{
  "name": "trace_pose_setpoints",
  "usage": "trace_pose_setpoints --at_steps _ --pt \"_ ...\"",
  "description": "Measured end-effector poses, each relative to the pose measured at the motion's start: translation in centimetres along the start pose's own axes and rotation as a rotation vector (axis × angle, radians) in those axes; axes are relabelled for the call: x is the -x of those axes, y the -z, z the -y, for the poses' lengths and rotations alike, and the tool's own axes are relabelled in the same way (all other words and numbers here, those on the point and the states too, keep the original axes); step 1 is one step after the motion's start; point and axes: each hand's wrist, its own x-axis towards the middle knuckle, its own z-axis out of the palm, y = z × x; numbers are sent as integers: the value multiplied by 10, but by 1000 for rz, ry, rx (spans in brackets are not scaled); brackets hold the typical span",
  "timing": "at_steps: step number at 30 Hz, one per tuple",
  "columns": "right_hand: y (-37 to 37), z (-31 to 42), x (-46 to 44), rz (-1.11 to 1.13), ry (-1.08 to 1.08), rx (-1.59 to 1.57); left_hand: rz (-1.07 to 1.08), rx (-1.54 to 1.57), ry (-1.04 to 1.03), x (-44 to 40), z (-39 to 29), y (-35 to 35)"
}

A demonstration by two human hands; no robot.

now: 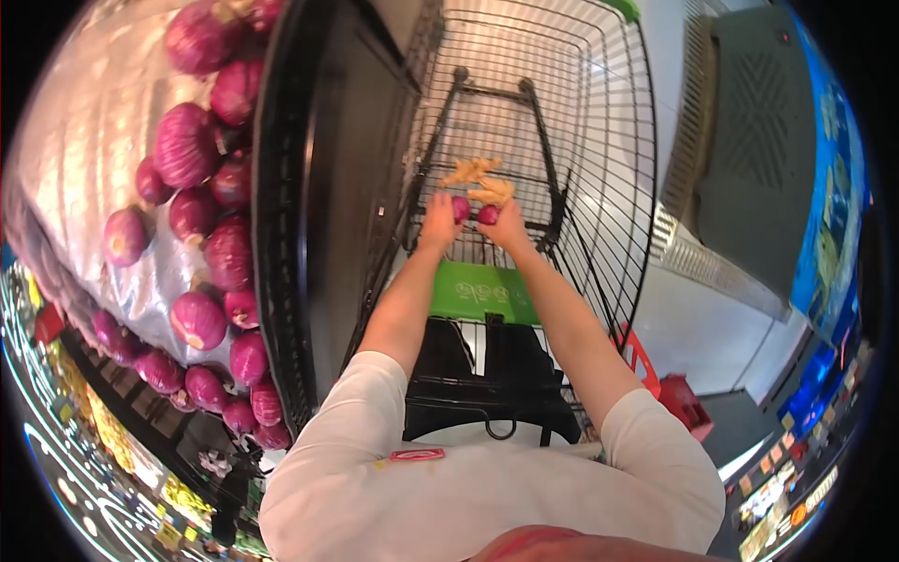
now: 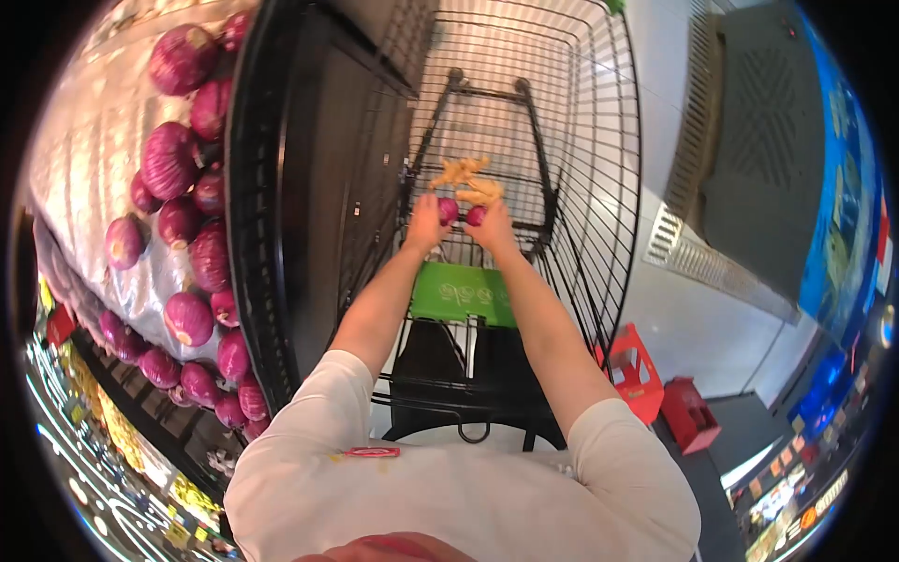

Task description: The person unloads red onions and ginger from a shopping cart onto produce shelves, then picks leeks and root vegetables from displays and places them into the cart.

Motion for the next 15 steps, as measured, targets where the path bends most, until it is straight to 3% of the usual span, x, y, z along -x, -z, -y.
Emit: trace_pose_setpoints --at_steps 2,7,12,15 --pt "-3 -2 -3 -54 -10 -19 224 178 207 -2 -9 20" --pt "-20 -23 6 -93 8 -98 212 116 222 16 -17 50" --pt "35 -30 43 -73 -110 -61 110 353 417 43 -71 130" --pt "95 -46 90 -93 -88 -157 55 527 309 84 -113 199"
